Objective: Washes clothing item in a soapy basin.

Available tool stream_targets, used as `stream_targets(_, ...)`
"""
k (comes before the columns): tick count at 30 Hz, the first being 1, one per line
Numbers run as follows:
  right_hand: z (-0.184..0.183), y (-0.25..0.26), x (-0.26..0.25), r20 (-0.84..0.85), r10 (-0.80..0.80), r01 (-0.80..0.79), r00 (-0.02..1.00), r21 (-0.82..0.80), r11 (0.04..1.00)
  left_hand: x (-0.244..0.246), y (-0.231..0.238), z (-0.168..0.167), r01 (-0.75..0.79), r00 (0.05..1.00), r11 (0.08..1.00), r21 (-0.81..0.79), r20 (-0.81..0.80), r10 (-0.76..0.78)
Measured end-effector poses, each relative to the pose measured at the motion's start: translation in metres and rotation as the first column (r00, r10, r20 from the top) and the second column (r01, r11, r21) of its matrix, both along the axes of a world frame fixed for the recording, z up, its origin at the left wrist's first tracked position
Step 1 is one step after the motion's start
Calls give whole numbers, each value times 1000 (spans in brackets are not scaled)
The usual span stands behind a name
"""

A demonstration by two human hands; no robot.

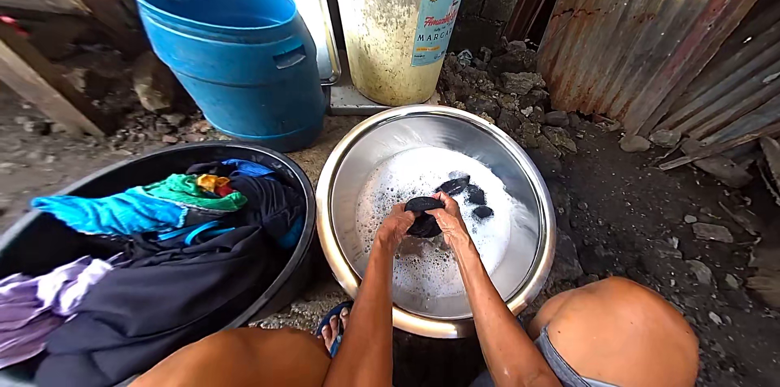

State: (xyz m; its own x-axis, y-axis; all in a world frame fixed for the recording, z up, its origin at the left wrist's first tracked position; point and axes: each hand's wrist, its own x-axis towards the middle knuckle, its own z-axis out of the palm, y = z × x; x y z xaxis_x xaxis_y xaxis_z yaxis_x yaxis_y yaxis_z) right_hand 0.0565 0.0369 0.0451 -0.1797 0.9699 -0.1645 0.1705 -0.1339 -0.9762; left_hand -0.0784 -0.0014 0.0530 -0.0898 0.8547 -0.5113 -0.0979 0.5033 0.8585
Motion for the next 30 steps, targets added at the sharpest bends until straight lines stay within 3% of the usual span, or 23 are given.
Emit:
stream_targets(2,-2,3,7,306,61,-64,950,-1,998,-8,2,10,41,998,999,-11,-46,-41)
stream_targets(4,-6,-3,4,485,90,-64,870,-70,995,-9,6,12,50,963,999,12,-264,-45)
stream_targets(6,-13,-11,-5,563,105,-26,820,-146,989,-5,10,7,88,895,996,-15,-438,-86)
stream_targets(8,-22,-16,-10,626,95,42,774,-200,979,3,7,5,120,848,990,-73,-511,-141)
stream_targets(11,-32,-14,-7,651,17,160,759,-212,964,11,2,7,227,849,971,-73,-474,-234)
stream_targets(13,-35,-11,-3,548,-80,226,833,-204,952,14,-1,4,211,933,977,21,-302,-195)
stream_targets(16,-35,-6,-1,143,-250,280,958,-250,927,12,-4,3,68,989,992,107,126,-82)
stream_targets(17,-30,-5,-2,-14,-295,278,955,-297,914,9,-4,5,61,969,993,105,234,-84)
stream_targets(19,-19,1,-1,-237,-370,261,898,-388,884,0,-5,9,153,938,982,113,296,-180)
stream_targets(22,-4,8,6,-389,-377,218,841,-395,893,-5,-2,21,258,954,962,85,137,-268)
stream_targets(24,-1,9,7,-412,-288,150,864,-336,930,0,6,24,141,989,990,22,-58,-140)
stream_targets(26,4,4,4,-384,-137,40,913,-251,967,5,15,12,-56,951,998,32,-303,63)
stream_targets(28,11,-4,-1,-337,100,-160,936,-156,975,5,15,3,-160,856,986,45,-492,161)
stream_targets(30,19,-9,-4,-275,325,-360,905,-86,929,5,11,-8,-219,854,976,5,-482,194)
